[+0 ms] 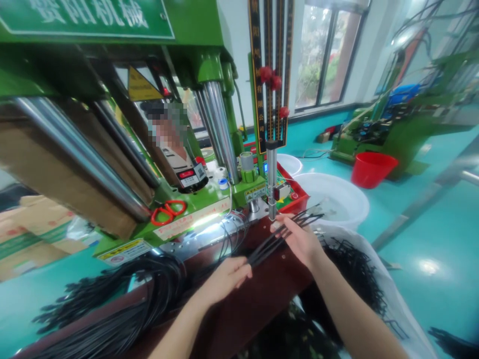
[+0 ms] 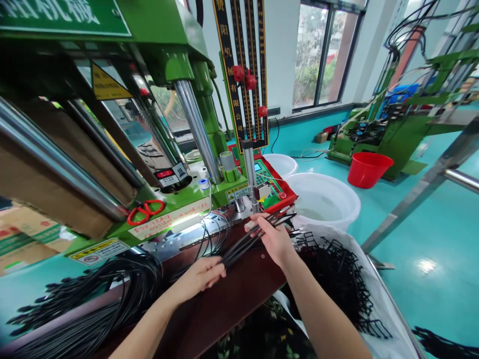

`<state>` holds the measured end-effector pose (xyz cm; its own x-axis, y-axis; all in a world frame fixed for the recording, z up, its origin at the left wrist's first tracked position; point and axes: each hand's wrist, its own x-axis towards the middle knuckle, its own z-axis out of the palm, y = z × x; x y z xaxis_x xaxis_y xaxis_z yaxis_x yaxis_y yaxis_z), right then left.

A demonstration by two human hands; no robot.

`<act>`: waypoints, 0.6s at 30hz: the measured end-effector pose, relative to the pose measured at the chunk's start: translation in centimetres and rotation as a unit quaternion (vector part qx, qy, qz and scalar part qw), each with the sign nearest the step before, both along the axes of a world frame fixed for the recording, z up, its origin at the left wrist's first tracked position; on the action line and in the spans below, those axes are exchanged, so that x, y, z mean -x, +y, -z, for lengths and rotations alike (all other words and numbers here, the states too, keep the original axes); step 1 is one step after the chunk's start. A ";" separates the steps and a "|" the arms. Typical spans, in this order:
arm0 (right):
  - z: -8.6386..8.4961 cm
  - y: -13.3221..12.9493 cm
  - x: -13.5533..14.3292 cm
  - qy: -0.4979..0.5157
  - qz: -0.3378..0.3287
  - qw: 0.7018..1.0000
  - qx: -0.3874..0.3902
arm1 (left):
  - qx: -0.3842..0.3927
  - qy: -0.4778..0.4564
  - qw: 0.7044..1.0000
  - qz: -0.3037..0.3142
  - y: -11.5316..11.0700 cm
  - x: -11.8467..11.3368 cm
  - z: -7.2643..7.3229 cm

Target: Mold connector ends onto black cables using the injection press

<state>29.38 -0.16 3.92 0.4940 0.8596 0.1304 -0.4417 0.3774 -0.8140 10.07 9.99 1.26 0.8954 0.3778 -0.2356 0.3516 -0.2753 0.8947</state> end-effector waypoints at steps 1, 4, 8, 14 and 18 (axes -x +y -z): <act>0.3 -0.4 0.0 -0.015 0.004 0.999 0.032 | -0.023 0.027 0.999 0.039 -0.4 0.0 0.0; 1.4 -1.6 0.1 -0.036 0.005 0.993 0.112 | -0.160 0.029 0.981 0.111 -1.6 -0.1 -0.4; 3.0 -3.5 0.3 -0.011 0.030 0.988 0.150 | -0.304 -0.037 0.951 0.033 -2.2 -0.6 -1.0; 4.9 -5.9 0.6 0.071 0.036 0.986 0.143 | -0.461 0.142 0.875 -0.041 -1.7 -2.3 0.5; 5.8 -6.1 0.3 0.074 0.030 0.988 0.133 | -0.461 0.178 0.867 -0.059 -1.1 -3.3 1.2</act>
<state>29.04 -6.23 -1.84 0.5416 0.8225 -0.1739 -0.5472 0.1879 -0.8157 13.38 8.88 0.10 0.7701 0.6369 -0.0379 0.6350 -0.7594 0.1418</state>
